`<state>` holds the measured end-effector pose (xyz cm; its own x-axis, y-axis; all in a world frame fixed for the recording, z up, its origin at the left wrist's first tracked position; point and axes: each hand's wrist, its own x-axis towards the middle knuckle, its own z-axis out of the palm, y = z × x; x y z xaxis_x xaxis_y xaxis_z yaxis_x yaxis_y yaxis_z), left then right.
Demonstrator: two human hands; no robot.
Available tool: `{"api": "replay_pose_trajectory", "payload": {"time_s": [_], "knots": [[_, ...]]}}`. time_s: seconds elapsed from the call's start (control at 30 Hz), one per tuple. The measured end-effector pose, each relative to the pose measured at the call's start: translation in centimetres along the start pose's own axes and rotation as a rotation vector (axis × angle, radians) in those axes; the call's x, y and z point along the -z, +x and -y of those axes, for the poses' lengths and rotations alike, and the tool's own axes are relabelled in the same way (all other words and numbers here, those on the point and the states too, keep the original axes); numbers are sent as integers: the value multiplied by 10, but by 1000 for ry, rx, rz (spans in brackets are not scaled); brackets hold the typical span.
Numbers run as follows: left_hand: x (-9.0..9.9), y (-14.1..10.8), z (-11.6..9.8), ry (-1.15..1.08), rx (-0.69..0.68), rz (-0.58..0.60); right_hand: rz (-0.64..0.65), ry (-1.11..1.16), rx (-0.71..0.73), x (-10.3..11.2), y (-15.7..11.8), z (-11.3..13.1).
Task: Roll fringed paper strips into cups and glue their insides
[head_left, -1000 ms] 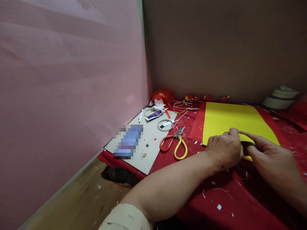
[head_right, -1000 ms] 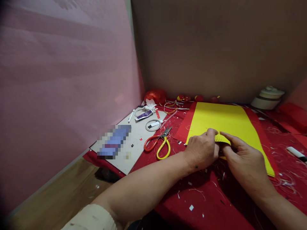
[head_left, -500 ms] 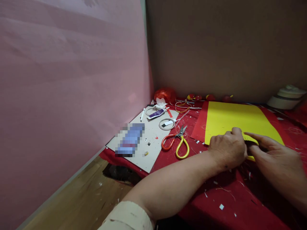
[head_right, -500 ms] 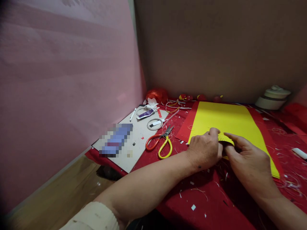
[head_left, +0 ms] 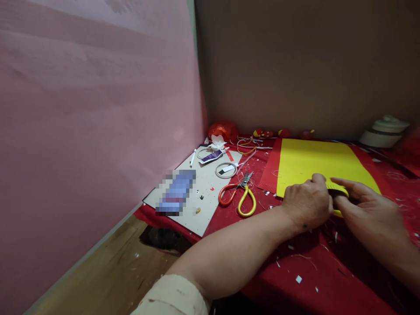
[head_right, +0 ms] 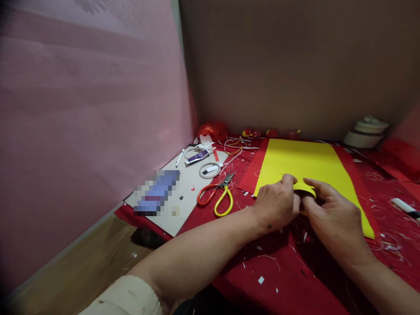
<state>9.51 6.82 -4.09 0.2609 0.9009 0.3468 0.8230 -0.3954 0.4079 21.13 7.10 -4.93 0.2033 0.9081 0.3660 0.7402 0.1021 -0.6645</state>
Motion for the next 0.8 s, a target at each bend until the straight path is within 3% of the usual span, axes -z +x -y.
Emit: {"api": "replay_pose_trajectory", "payload": {"time_s": [0.57, 0.8], "knots": [[-2, 1, 1, -7, 45, 13, -35, -14, 48, -1, 0, 1], [-2, 2, 2, -41, 59, 11, 41, -12, -3, 2, 0, 5]]}}
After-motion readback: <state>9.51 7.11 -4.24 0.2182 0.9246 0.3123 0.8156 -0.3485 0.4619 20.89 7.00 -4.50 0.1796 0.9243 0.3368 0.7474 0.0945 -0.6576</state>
